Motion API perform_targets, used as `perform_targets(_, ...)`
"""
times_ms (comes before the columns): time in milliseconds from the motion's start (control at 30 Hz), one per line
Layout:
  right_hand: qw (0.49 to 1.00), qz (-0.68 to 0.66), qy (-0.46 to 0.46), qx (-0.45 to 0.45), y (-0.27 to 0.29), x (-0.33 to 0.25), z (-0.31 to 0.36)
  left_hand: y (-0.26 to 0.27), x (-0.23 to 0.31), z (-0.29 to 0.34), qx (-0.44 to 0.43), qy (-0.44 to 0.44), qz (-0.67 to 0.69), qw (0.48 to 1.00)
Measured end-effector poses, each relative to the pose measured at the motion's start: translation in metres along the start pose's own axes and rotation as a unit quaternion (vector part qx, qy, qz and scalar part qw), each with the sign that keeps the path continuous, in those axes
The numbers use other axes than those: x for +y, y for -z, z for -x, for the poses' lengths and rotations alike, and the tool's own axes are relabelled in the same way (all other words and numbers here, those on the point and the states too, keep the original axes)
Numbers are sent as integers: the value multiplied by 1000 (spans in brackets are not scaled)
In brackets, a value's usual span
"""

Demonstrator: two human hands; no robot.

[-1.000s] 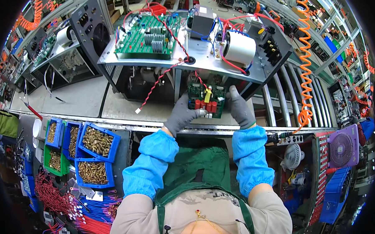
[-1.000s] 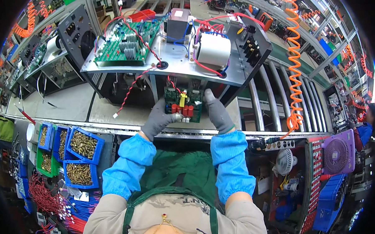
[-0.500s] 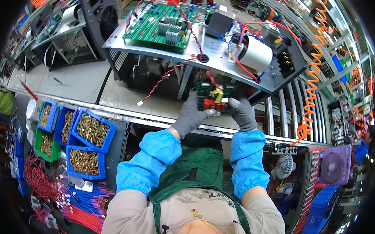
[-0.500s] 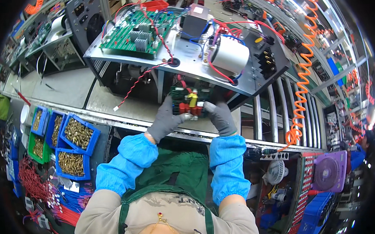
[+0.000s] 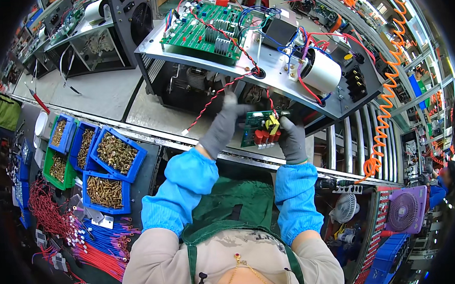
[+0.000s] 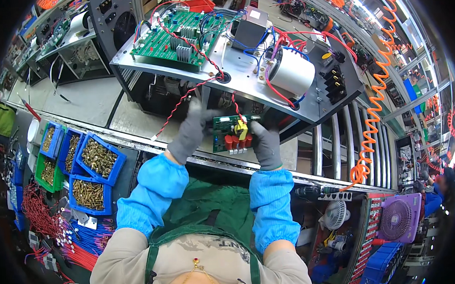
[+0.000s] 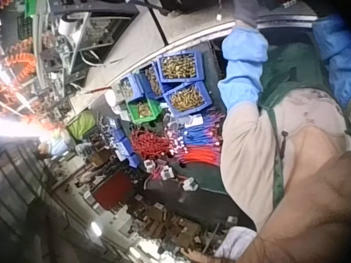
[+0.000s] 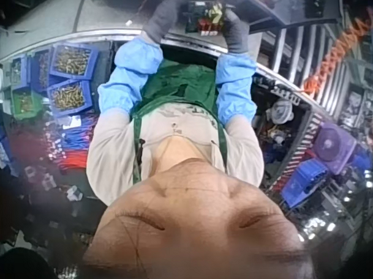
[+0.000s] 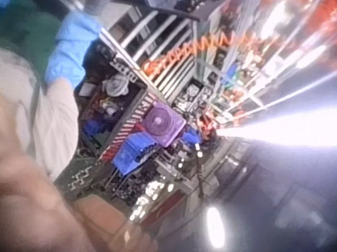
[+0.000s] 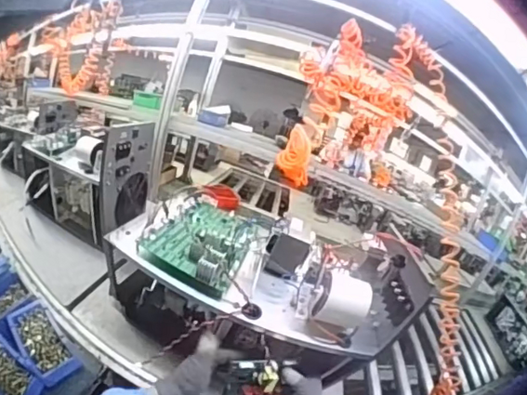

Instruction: The person assembles an electronic device on a workbench, connecting wires to a cylindrical component and circuit boards. They use a soldering iron to secure connections and a power drill to fasten parts inside the device's chassis.

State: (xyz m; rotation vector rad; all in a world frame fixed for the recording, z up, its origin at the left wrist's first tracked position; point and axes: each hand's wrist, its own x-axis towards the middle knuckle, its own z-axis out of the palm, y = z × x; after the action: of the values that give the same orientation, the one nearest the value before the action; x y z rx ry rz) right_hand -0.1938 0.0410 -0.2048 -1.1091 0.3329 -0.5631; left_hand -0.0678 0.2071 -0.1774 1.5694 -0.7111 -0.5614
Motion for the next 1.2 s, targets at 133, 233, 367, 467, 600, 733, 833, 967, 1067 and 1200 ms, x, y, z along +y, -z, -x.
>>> perform_targets(133, 998, 26, 43, 29, -14, -2, 9, 3, 14, 6, 17, 38, 151, 988)
perform_targets(233, 984, -103, 119, 77, -32, 9, 9, -4, -39, -10, 67, -80, 109, 988)
perform_targets(367, 974, 132, 122, 138, -42, 4, 17, -2, -88, -24, 122, -157, -46, 979)
perform_targets(467, 971, 190, 84, 120, -33, 4, 17, -12, -105, -35, 134, -12, 200, 971)
perform_targets(600, 978, -89, 104, 158, -36, 9, 12, -17, -33, -16, 78, 82, 387, 915)
perform_targets(733, 968, 189, 104, 132, -27, 8, 13, -9, -83, -24, 68, 49, 268, 960)
perform_targets(833, 957, 116, 161, 214, -28, 9, 11, -13, -51, -10, 73, 66, 241, 965)
perform_targets(967, 930, 173, 208, 249, -26, 14, 1, -29, -88, -13, 95, -81, 79, 989)
perform_targets(1067, 942, 67, 192, 266, -30, 13, -3, -34, -60, -1, 117, -54, 61, 990)
perform_targets(1200, 921, 152, 248, 259, -42, 10, -9, -38, -50, -1, 99, -36, -124, 987)
